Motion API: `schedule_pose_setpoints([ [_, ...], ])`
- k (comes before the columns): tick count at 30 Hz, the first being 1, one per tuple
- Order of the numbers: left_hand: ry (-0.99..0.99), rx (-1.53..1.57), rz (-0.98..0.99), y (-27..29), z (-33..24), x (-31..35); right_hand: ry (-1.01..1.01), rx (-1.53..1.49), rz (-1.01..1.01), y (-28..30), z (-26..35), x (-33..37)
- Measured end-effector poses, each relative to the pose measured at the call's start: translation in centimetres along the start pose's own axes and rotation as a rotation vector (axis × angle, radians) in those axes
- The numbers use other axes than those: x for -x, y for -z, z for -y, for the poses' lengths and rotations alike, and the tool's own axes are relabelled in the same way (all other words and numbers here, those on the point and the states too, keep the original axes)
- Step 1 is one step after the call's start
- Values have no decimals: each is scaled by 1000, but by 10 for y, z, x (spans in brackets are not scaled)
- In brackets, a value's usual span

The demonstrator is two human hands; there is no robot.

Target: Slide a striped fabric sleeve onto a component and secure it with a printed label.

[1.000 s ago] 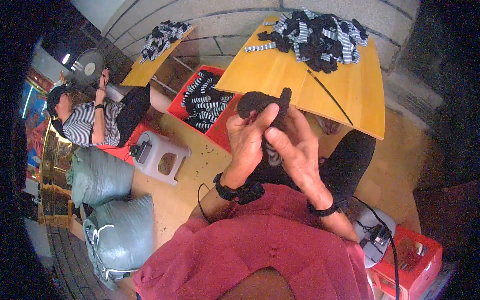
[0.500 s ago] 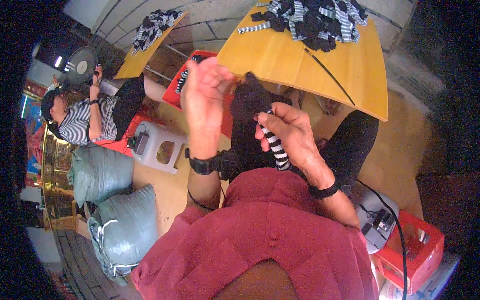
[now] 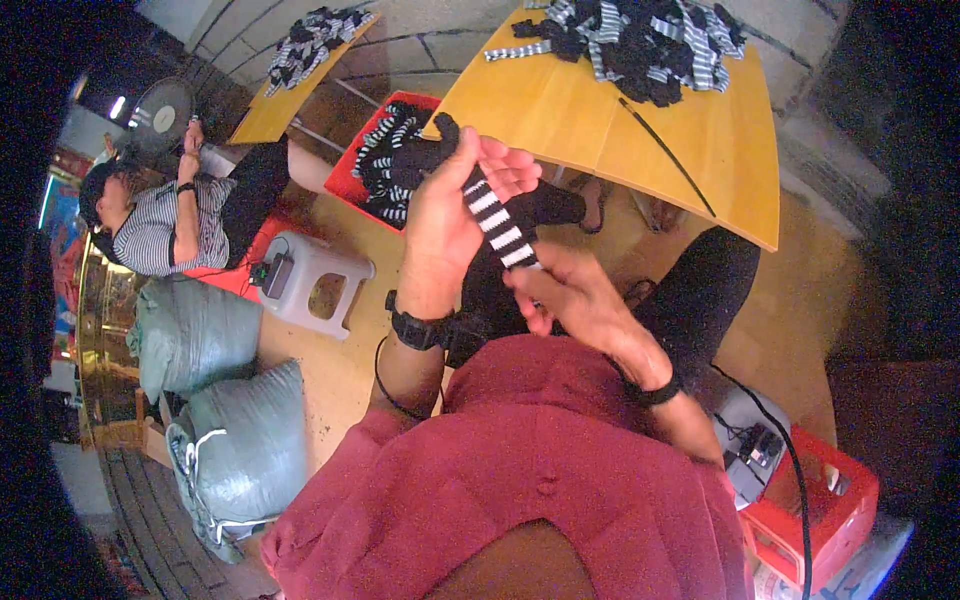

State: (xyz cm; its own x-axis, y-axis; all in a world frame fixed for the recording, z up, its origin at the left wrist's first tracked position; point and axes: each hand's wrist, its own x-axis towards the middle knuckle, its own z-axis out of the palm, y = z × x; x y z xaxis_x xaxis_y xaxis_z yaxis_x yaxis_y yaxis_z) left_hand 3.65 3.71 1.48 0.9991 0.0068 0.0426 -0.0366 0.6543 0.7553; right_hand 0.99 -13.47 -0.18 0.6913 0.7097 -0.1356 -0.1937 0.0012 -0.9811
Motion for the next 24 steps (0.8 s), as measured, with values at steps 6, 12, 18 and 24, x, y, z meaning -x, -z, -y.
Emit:
schedule_pose_setpoints([
  [6,63,175,20,2,-6,8,-23,-15,-7,0,-22,22],
  [12,108,188,141,-7,-8,19,16,164,0,7,-37,19],
  [18,228,72,298,-15,-8,32,334,90,-263,29,18,7],
  [24,304,-21,279,-18,1,42,540,115,-237,-5,62,-24],
])
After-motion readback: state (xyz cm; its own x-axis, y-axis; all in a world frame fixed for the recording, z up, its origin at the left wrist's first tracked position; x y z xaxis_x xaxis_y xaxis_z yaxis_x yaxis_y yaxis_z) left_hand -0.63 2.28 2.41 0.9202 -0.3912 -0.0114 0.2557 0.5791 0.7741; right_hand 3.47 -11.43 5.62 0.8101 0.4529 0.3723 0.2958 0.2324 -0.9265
